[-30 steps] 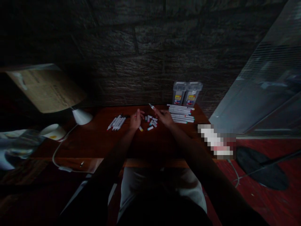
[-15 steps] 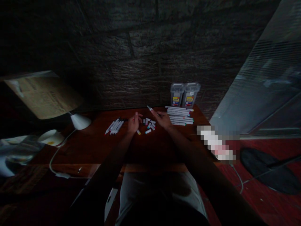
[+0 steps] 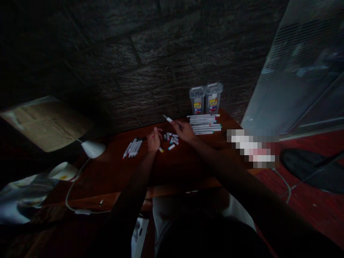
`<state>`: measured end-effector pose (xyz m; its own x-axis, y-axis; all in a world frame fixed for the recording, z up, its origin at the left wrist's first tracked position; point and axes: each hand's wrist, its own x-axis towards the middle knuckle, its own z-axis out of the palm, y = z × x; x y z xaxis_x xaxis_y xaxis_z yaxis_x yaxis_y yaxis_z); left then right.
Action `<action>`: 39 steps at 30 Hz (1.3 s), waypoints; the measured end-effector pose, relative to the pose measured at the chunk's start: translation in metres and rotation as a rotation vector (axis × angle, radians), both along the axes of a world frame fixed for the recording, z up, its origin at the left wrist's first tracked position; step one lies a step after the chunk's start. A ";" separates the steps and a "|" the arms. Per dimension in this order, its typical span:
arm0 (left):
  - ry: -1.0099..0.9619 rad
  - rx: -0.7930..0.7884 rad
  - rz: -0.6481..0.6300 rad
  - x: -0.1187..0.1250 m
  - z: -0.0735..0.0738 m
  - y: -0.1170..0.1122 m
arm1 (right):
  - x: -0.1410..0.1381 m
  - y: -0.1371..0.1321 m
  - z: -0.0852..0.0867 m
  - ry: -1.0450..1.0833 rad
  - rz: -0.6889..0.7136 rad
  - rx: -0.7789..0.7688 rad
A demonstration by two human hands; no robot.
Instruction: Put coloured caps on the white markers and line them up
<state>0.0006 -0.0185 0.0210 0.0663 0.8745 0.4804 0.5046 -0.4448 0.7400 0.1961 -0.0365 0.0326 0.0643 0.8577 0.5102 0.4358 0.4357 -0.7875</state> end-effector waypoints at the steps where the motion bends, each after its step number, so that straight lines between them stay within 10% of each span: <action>1: 0.008 0.008 -0.001 0.001 0.001 -0.001 | -0.001 0.000 0.000 -0.006 -0.009 0.026; 39: 0.070 0.064 -0.035 0.002 -0.005 0.008 | 0.001 -0.001 0.001 -0.135 0.069 -0.020</action>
